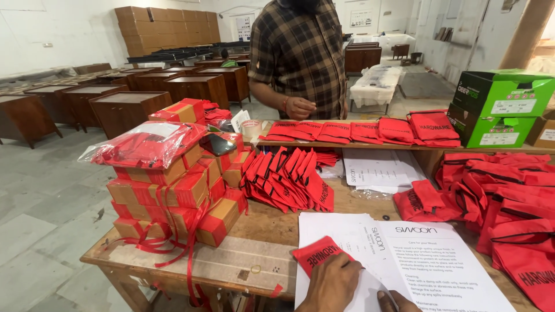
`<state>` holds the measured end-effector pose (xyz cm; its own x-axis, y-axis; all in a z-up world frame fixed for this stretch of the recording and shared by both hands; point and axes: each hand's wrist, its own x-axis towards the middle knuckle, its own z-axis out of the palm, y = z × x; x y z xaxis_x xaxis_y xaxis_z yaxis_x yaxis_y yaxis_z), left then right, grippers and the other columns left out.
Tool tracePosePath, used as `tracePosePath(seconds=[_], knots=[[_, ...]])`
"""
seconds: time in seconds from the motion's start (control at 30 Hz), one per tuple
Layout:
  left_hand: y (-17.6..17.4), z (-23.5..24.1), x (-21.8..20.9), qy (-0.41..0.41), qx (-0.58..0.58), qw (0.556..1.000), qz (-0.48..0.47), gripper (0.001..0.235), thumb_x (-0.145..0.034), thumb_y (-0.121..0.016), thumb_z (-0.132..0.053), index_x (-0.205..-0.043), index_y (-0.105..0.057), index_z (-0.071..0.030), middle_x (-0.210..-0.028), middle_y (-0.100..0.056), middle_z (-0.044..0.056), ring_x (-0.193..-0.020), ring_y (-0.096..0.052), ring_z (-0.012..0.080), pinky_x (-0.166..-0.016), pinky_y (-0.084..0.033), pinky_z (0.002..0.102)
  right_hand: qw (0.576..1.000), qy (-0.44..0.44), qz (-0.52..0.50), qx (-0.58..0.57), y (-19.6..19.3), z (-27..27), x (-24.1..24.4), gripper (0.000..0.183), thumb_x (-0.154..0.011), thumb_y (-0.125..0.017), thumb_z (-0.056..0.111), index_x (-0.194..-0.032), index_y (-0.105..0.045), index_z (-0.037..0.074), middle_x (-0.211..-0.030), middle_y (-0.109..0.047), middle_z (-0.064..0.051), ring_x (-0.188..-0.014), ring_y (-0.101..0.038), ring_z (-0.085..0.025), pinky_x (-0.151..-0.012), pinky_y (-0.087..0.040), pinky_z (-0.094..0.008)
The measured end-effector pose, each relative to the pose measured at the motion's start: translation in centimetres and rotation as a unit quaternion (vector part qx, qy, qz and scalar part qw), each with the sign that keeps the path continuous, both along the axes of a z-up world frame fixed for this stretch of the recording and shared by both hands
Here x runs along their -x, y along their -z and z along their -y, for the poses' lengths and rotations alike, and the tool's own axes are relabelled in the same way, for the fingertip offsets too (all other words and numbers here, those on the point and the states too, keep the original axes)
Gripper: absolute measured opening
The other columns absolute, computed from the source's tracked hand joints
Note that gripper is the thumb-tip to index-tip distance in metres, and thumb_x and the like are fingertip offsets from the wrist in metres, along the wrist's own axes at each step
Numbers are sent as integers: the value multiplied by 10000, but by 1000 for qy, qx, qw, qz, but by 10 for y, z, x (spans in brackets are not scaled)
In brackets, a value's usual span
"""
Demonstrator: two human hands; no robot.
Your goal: The person folds printed instruction sheets and places them into small red fabric pouches labeled HARDWARE. They repeat this process multiple times at a wooden workbench in a workshop setting.
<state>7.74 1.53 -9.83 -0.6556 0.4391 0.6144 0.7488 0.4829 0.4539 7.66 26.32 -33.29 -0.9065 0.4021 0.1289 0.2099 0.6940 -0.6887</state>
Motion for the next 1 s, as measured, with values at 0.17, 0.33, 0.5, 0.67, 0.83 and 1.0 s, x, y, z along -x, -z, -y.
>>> tracePosePath(seconds=[0.17, 0.33, 0.5, 0.67, 0.83, 1.0], knots=[[5, 0, 2, 28, -17, 999, -21, 161, -900, -740, -67, -1057, -772, -76, -942, -676, 126, -912, -704, 345, -784, -566, 473, 993, -11, -107, -40, -12, 1, 41, 317, -845, -725, 243, -1076, -809, 42, -1205, -748, -188, -1187, -702, -319, -1124, -474, -412], [5, 6, -1, 13, -37, 999, 34, 199, -862, -767, -105, -1060, -784, -95, -974, -671, 137, -980, -669, 351, -855, -547, 475, 998, 5, -56, -39, -14, -4, 52, 319, -880, -704, 292, -1043, -822, 44, -1173, -762, -185, -1210, -688, -324, -1142, -448, -421], [60, 25, 6, -76, -78, 994, 2, 290, -799, -812, -189, -1081, -799, -125, -1107, -626, 144, -1054, -611, 358, -887, -532, 472, 999, 20, 34, 5, -22, 0, 48, 350, -933, -674, 336, -1070, -812, 45, -1135, -788, -177, -1193, -719, -301, -1159, -458, -402], [117, 35, 10, -150, -152, 977, 23, 437, -690, -861, -241, -1118, -819, -170, -1242, -558, 152, -999, -606, 343, -869, -539, 452, 999, 34, 16, 32, -78, 33, 6, 384, -922, -657, 385, -1039, -811, 54, -1050, -802, -177, -1097, -770, -292, -1057, -543, -363], [93, 33, -19, -126, -230, 946, 191, 433, -768, -792, -147, -1198, -763, -185, -1352, -441, 135, -1020, -693, 259, -889, -566, 388, 989, 10, 5, 147, -144, 59, -41, 421, -946, -623, 377, -1048, -771, -4, -838, -795, -229, -843, -740, -301, -811, -582, -384], [72, 29, -35, -137, -258, 939, 182, 405, -751, -803, -60, -1145, -768, -149, -1326, -476, 134, -1010, -679, 245, -847, -577, 380, 986, 21, 58, 154, -171, 69, -55, 442, -980, -591, 397, -1080, -749, -3, -771, -771, -233, -746, -736, -294, -741, -571, -369]])
